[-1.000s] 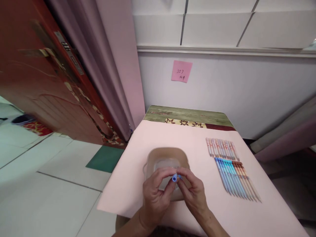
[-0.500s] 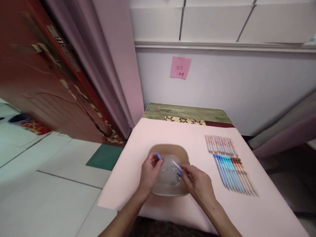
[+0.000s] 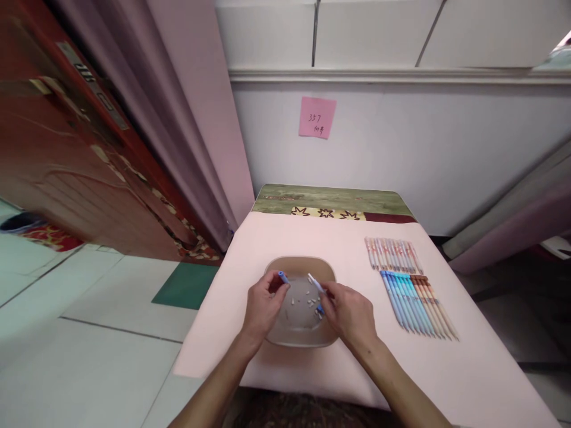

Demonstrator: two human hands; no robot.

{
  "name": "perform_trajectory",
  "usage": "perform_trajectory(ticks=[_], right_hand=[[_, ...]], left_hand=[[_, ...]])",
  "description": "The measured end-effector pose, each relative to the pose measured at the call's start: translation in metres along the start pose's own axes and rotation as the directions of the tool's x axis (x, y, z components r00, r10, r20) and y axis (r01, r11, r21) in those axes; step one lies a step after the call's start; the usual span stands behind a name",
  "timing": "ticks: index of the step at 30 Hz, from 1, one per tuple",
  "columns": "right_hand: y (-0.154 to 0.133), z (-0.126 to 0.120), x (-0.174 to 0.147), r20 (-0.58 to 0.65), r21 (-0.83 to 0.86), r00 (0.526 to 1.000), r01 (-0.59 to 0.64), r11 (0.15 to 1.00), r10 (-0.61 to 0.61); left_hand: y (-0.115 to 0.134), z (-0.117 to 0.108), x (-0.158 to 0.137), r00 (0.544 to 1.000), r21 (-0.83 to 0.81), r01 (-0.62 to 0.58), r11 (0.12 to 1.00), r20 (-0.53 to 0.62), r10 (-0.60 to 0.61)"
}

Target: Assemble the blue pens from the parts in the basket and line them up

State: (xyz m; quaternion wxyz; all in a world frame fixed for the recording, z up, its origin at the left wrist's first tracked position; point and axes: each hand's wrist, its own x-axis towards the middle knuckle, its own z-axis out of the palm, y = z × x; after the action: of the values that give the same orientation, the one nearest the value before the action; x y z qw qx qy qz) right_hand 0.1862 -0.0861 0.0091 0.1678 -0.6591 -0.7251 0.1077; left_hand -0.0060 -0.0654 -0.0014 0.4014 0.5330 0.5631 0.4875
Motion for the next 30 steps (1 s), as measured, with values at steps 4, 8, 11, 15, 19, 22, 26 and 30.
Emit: perform_trajectory(ticks=[4, 8, 11, 15, 19, 22, 26, 30], right_hand=[[-0.008, 0.003, 0.015, 0.101, -0.129, 0.995, 0.023, 0.991, -0.01], [-0.015, 0.017, 0.031, 0.269, -0.23, 0.962, 0.102, 0.968, -0.038], [-0.017, 0.028, 0.045, 0.322, -0.229, 0.945, 0.139, 0.963, -0.06], [-0.017, 0.035, 0.062, 0.33, -0.21, 0.939, 0.172, 0.963, -0.096], [-0.019, 0.035, 0.068, 0.297, -0.185, 0.947, 0.179, 0.966, -0.119], [-0.018, 0.033, 0.066, 0.314, -0.159, 0.94, 0.193, 0.968, -0.136], [-0.005, 0.022, 0.066, 0.31, -0.162, 0.942, 0.185, 0.969, -0.129], [0.007, 0.009, 0.065, 0.316, -0.202, 0.942, 0.182, 0.962, -0.111]], left_hand=[[-0.001, -0.002, 0.001, 0.999, -0.063, 0.042, 0.997, 0.03, -0.04], [-0.006, -0.004, -0.001, 0.996, -0.096, 0.079, 0.992, 0.051, -0.074], [-0.012, -0.005, -0.005, 0.993, -0.103, 0.11, 0.989, 0.06, -0.104], [-0.014, -0.007, -0.01, 0.987, -0.189, 0.157, 0.969, 0.057, -0.149], [-0.01, -0.012, -0.01, 0.977, -0.272, 0.212, 0.939, 0.033, -0.211], [-0.005, -0.016, -0.009, 0.966, -0.337, 0.242, 0.91, -0.001, -0.257], [0.0, -0.023, -0.009, 0.962, -0.381, 0.246, 0.891, -0.017, -0.272], [-0.002, -0.025, -0.01, 0.968, -0.338, 0.215, 0.916, -0.047, -0.245]])
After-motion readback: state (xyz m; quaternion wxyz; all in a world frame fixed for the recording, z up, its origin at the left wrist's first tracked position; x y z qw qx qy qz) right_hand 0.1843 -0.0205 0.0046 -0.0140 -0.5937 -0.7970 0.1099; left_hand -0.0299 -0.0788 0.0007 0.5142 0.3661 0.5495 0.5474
